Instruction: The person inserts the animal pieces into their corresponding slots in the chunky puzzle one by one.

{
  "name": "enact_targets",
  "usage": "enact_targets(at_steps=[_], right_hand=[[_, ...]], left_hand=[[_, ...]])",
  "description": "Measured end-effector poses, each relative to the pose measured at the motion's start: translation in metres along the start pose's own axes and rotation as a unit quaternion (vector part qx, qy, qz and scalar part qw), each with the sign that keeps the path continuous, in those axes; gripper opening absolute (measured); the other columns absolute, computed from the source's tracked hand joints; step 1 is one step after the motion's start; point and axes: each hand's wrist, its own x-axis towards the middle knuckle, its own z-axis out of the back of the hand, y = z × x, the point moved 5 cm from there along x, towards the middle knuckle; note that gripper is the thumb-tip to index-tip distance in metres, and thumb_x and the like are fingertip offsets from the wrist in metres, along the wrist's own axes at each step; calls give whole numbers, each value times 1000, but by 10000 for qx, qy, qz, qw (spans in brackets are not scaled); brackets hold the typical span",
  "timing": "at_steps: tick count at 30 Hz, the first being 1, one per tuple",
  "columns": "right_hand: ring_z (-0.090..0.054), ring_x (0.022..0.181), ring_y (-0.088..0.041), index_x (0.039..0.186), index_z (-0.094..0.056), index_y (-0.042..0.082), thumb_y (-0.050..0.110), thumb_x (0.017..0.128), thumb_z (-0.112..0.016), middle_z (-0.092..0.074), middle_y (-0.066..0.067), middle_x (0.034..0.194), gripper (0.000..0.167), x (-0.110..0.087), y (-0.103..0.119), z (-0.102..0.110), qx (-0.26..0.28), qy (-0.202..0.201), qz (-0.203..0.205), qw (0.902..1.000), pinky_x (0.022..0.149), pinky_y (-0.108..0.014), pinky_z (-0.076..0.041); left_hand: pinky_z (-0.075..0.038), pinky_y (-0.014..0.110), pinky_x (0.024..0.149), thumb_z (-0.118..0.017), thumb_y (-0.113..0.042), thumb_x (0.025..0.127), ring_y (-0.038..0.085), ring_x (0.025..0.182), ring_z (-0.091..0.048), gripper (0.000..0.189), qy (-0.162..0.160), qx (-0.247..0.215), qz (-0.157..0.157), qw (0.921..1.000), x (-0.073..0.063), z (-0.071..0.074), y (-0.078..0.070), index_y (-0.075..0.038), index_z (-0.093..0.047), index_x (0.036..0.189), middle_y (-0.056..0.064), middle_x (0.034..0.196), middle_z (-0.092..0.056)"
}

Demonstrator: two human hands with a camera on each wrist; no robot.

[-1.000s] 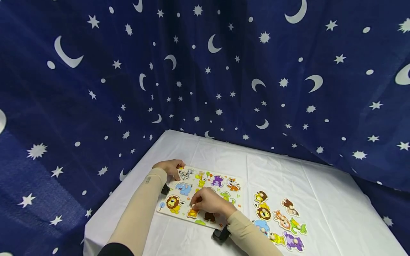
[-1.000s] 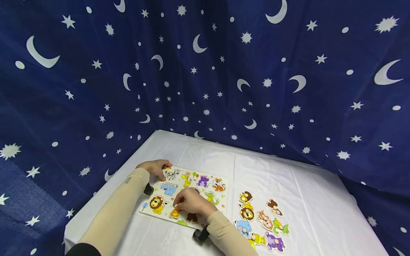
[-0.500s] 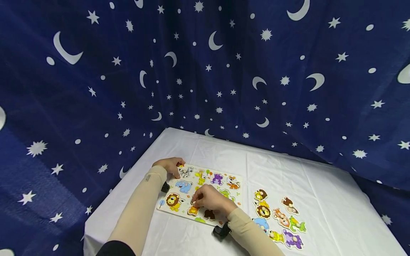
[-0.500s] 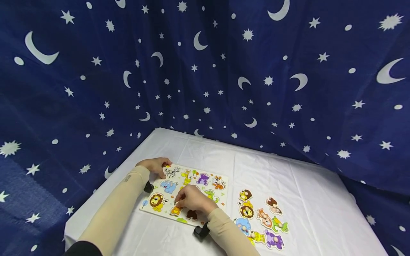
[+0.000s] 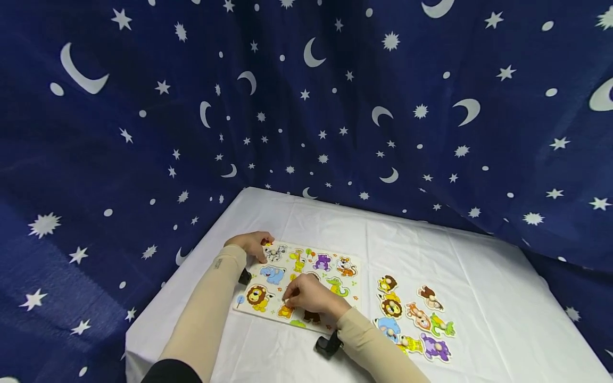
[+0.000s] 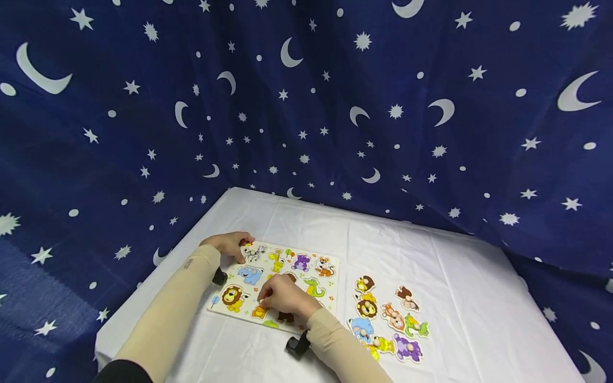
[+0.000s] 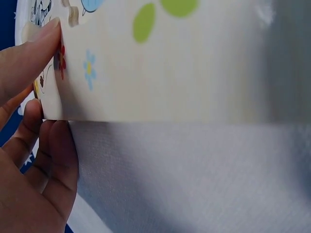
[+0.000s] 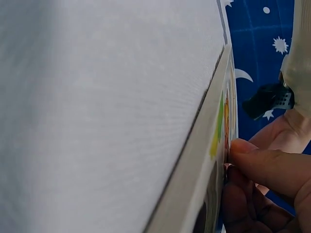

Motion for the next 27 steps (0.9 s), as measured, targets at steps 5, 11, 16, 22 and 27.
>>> enact_targets(at_steps=[5, 11, 16, 22, 27], right_hand=[[-55, 69, 5, 88, -78, 6, 6, 84, -78, -75, 0, 85, 4, -3, 1, -1, 28, 99, -88, 9999, 65, -17, -48], [-55, 71, 2, 92, -78, 6, 6, 83, -77, -75, -1, 85, 9, -13, 7, 10, -176, -50, -98, 9998, 67, -19, -48], [-60, 73, -2, 95, -77, 1, 2, 83, -75, -75, -7, 86, 12, -26, -1, 30, -152, -297, -47, 9994, 69, -21, -51], [-61, 72, -3, 95, -74, -3, 0, 84, -72, -74, -7, 82, 11, -48, -21, 61, -78, -611, -333, 9975, 66, -21, -51], [-58, 69, 0, 93, -73, -3, -1, 84, -73, -72, -5, 79, 9, -68, -39, 82, -40, -727, -477, 9962, 65, -20, -49]], left_hand=[[-37, 41, 107, -82, 0, 76, 23, 114, -48, 63, 47, 4, 19, 10000, 2, -2, 4, -15, -56, 131, 9, 127, -55], [-38, 44, 108, -84, -5, 75, 23, 116, -49, 66, 0, 268, 12, 9996, 0, -1, 3, -17, -57, 134, 7, 129, -56], [-37, 45, 109, -83, -3, 76, 25, 116, -49, 65, -14, 146, -17, 9999, -3, 1, 1, -15, -56, 134, 8, 127, -57], [-36, 42, 109, -82, 0, 76, 24, 114, -49, 67, -1, 21, 31, 10000, -4, 1, 1, -14, -55, 135, 8, 126, -56], [-37, 41, 107, -83, -1, 76, 23, 113, -49, 65, 23, 44, -14, 10000, -3, 0, 0, -14, -56, 134, 8, 124, -56]])
